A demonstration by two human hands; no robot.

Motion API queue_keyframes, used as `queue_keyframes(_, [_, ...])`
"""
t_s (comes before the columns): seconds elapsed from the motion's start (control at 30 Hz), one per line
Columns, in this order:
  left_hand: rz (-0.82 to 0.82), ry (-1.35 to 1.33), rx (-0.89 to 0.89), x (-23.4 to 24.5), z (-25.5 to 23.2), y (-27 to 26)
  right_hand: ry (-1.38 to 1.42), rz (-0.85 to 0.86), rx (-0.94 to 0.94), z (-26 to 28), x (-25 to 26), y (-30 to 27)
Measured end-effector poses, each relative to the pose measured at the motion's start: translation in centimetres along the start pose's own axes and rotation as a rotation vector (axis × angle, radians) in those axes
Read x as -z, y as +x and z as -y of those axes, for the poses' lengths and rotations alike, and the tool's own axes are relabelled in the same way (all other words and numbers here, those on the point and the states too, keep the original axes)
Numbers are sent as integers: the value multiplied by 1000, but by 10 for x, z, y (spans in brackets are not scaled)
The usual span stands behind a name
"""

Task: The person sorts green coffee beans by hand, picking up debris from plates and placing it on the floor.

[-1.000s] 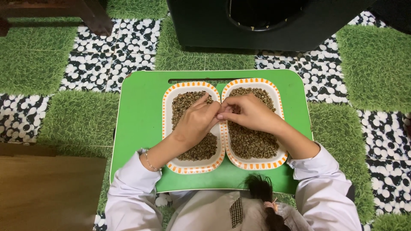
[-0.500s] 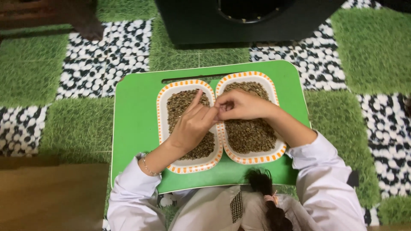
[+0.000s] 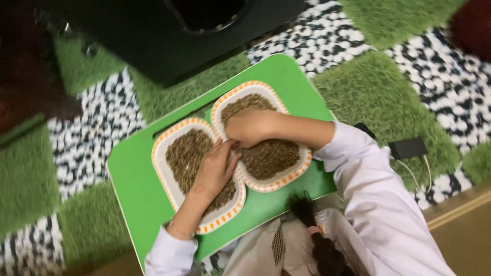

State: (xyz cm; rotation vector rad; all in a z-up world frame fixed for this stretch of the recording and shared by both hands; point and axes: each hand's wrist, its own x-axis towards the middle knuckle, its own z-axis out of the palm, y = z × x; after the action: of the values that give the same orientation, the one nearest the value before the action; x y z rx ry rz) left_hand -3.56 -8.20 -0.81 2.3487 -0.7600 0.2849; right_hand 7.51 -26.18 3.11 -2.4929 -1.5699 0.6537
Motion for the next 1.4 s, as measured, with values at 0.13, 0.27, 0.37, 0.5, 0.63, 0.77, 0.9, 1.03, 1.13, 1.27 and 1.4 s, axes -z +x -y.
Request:
queue_keyframes(0.13, [163,140,72,10,2,1,-65,-168,5,-12,-32,10])
queue_keyframes(0.27, [189,446,206,27,4,3,-51,-117,8,-3,-36,26])
queue_keyframes(0.37, [164,557,196,45,39,-11,16,16,20,26,-13,12])
queue_keyframes(0.5, [508,723,586,60,65,-21,89,-141,223,37,-36,35])
queue_keyframes(0.63, [864,801,669,55,70,-18,65,-95,296,44,-43,36])
queue_keyframes(0.77, [840,689,798,73,18,8,-52,-61,370,40,-51,41])
queue_keyframes(0.9, [916,752,835,76,9,19,-34,-95,389,34,-56,42])
queue_keyframes(1.03, [835,693,761,90,-3,12,-66,-71,391,41,-53,47])
queue_keyframes(1.13, [821,666,794,97,-13,21,-37,-40,381,39,-46,41])
queue_keyframes(1.27, [814,670,794,100,-15,20,-21,-30,377,37,-42,42])
queue_keyframes(1.4, [813,706,740,95,-5,11,-27,-73,363,40,-39,39])
